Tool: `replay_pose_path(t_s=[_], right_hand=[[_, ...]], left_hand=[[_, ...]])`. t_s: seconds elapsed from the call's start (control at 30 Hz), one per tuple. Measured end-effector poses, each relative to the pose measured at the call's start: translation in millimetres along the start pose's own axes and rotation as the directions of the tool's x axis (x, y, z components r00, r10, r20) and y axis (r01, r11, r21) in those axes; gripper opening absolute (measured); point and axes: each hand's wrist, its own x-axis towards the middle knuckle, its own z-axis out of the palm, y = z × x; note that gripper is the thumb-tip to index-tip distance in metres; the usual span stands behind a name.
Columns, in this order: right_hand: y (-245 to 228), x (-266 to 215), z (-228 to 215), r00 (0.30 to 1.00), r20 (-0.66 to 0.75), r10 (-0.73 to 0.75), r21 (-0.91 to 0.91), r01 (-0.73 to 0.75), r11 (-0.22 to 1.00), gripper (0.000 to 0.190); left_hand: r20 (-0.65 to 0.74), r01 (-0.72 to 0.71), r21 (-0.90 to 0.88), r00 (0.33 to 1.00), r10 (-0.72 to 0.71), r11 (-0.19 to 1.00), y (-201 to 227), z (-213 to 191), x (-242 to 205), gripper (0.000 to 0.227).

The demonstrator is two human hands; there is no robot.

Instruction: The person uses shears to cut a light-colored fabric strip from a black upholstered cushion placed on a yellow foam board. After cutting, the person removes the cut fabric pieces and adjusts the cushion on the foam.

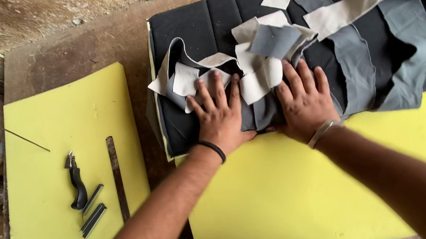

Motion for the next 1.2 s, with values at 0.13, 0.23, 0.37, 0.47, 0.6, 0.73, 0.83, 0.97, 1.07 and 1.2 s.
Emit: replay_pose_path(t_s=[0.13,0.23,0.37,0.47,0.6,0.73,0.83,0.97,1.07,1.2], right_hand=[[31.0,4.7,-13.7,0.987,0.064,-0.150,0.107,0.143,0.984,0.111],[45.7,-10.4,-6.9,0.999,0.031,-0.030,0.048,0.029,0.998,0.104],[27.9,-15.9,25.1,1.000,-0.010,0.019,-0.281,-0.021,0.959,0.085],[29.3,-12.3,22.1,0.998,-0.055,-0.003,-0.375,-0.018,0.927,0.080],[60.5,-14.5,-5.3,0.982,0.145,-0.121,0.005,0.121,0.993,0.107],[82.9,-21.0,-37.4,0.973,0.229,-0.032,-0.067,0.048,0.997,0.114],[85.0,-23.9,-44.5,0.957,0.286,-0.050,-0.123,0.089,0.988,0.107],[91.3,-6.7,-32.4,0.946,0.324,-0.035,-0.098,0.070,0.993,0.094],[93.9,-11.3,-7.1,0.966,0.252,-0.050,-0.135,0.087,0.987,0.092],[85.4,0.0,19.9,0.982,-0.130,-0.139,-0.322,0.091,0.943,0.062]], left_hand=[[0.046,-0.154,-0.075,0.986,0.158,0.985,-37.5,-13.1,-3.9,0.137],[0.003,-0.089,-0.016,0.996,0.089,0.996,-27.8,-7.9,-9.3,0.133],[-0.129,-0.097,0.059,0.986,0.104,0.994,-19.9,9.8,-12.7,0.129],[-0.102,-0.094,0.034,0.990,0.097,0.995,-20.0,2.1,-14.0,0.128],[-0.008,-0.066,-0.073,0.998,0.066,0.995,-18.6,-23.1,-18.6,0.130],[-0.356,-0.402,-0.301,0.889,0.289,0.865,42.2,-27.6,-28.5,0.116],[-0.314,-0.477,-0.155,0.854,0.415,0.865,93.2,-18.0,-3.9,0.112],[-0.150,-0.218,-0.043,0.966,0.209,0.975,107.6,-12.0,40.0,0.110],[-0.035,-0.132,0.007,0.991,0.133,0.991,117.7,-1.5,47.7,0.118],[-0.309,-0.006,0.308,0.945,0.106,0.951,133.1,9.0,52.9,0.110]])
